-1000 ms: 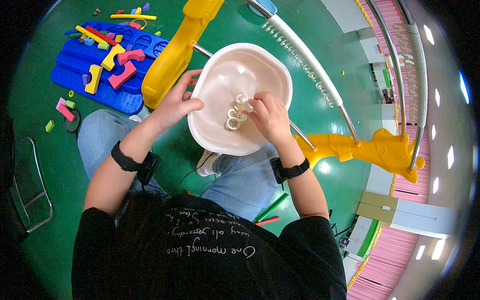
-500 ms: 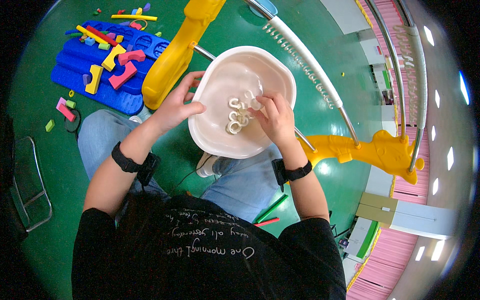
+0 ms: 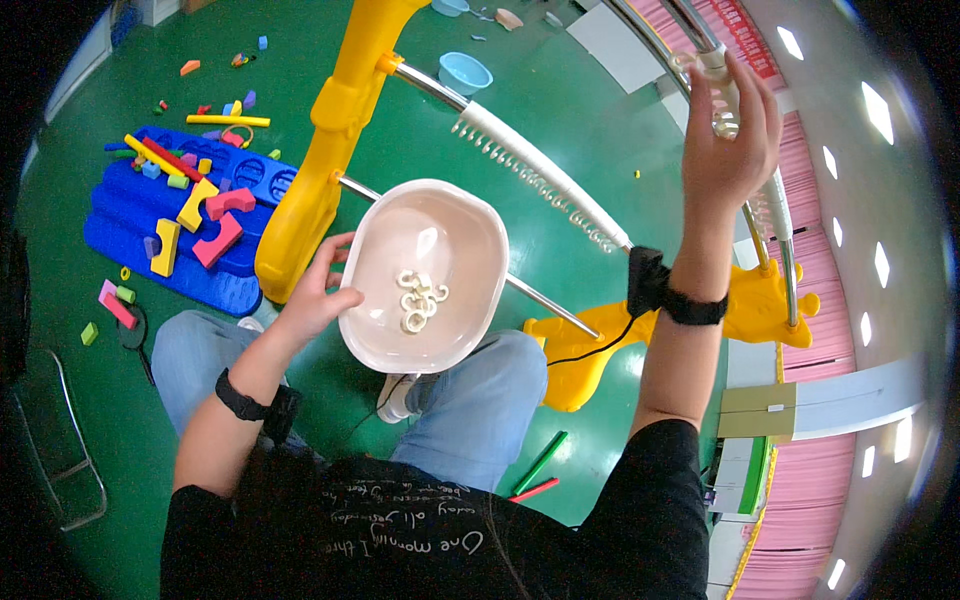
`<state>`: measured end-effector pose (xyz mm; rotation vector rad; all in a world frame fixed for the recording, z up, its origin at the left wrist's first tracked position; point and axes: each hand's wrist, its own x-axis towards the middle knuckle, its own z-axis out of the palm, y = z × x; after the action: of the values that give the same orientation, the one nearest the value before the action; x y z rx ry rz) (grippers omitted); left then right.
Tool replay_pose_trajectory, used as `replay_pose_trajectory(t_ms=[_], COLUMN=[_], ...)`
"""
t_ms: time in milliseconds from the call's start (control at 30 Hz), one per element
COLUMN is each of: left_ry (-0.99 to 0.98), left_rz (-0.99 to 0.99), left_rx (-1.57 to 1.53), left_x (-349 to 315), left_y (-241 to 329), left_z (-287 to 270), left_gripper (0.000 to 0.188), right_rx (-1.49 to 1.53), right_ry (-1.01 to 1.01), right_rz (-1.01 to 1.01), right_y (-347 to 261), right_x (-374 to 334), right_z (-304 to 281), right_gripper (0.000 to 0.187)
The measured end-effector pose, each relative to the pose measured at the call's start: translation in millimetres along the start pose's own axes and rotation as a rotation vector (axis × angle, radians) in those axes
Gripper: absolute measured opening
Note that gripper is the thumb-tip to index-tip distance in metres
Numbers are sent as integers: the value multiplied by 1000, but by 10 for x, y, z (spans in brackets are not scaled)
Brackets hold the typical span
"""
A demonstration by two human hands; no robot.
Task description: The person takes various small clips from a yellow plastic stand and sorts them into a pink plastic bowl by hand, and then stands up to move the frame.
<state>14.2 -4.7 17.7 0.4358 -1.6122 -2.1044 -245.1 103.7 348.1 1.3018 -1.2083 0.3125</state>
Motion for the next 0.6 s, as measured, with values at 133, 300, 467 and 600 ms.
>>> replay_pose_trajectory(t_ms=[133,300,467,600], left_ry=[16,24,14,6], left_rz=[-12,0,-29,-26], left_rx=[18,26,11,55], left_x=[-1,13,1,19], left_y=[-14,-18,17,-21], left_z=[-8,-26,-30,-16], left_gripper=[74,74,74,74], right_rx=[13,111,272,239], right_ry=[-149,-335,-390,-410], right_rz=[56,144,159,155], right_y=[156,175,294,274], right_x=[228,267,247,225], right_z=[100,120,179,178], right_gripper=[31,32,26,27])
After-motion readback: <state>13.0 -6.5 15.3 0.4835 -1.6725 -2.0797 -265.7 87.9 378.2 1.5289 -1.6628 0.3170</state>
